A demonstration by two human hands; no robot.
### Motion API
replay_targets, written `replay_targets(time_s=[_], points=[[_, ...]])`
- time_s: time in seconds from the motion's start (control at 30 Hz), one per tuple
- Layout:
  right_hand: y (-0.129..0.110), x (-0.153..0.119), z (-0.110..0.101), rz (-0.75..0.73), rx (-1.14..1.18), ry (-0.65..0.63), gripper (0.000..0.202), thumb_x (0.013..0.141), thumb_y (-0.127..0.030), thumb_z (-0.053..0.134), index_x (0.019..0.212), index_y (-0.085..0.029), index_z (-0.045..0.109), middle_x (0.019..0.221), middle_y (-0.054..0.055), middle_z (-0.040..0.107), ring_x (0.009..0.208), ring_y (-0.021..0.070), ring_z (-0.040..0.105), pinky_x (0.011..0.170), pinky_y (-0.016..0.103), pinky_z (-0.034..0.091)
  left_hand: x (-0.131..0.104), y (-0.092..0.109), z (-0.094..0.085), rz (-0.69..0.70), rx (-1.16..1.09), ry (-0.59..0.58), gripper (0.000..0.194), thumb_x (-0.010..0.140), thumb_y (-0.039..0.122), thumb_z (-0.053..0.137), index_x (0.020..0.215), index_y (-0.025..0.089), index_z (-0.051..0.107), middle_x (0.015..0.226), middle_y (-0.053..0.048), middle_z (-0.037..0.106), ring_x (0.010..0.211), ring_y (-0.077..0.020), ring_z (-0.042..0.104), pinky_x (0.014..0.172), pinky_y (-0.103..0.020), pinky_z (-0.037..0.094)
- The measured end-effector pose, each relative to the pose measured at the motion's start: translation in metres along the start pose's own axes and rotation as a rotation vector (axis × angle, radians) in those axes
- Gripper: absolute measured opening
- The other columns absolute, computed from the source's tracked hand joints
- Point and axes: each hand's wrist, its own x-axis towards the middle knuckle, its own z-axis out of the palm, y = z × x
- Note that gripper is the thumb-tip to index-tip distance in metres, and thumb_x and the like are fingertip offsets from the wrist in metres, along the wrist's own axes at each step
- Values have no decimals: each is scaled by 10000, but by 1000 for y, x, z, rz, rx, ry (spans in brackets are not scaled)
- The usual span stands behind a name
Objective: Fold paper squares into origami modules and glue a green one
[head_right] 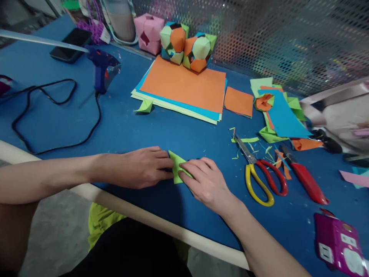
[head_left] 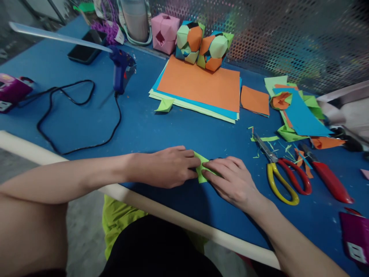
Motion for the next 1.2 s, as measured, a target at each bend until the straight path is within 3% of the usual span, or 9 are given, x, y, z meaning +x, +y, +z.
replay_targets(time_s=[0.23, 0.57, 0.9, 1.2], points=[[0, 1, -1, -31, -18, 8, 187, 853, -105, 509, 951, -182, 648, 1004, 73, 704, 924, 204, 601, 797, 372, 397, 0, 3, -2, -11, 39, -66, 240, 844, 167, 462, 1030, 198, 610, 1071, -91, 602, 1016, -226, 518, 813, -341, 376], [-3, 4, -8, -10, -7, -78, 220, 879, -121, 465, 970, -174, 659, 1044, 74, 693, 968, 205, 581, 835, 380, 378, -2, 3, -2, -4, 37, -14, 208, 835, 157, 476, 992, 183, 610, 1076, -98, 593, 1022, -228, 517, 839, -344, 389], [-4, 2, -8, -13, -31, -100, 256, 889, -118, 432, 978, -168, 667, 1075, 83, 680, 1007, 204, 555, 860, 374, 360, -1, 18, 0, -19, 60, -8, 280, 842, 148, 441, 1085, 157, 579, 949, -92, 583, 882, -223, 520, 756, -342, 406], [-4, 2, -8, -18, -41, -87, 262, 890, -109, 425, 959, -161, 672, 1070, 80, 683, 994, 207, 560, 856, 376, 366, 1, 20, 8, -45, 52, 23, 285, 828, 198, 480, 1088, 122, 569, 923, -83, 587, 873, -220, 515, 776, -350, 392]])
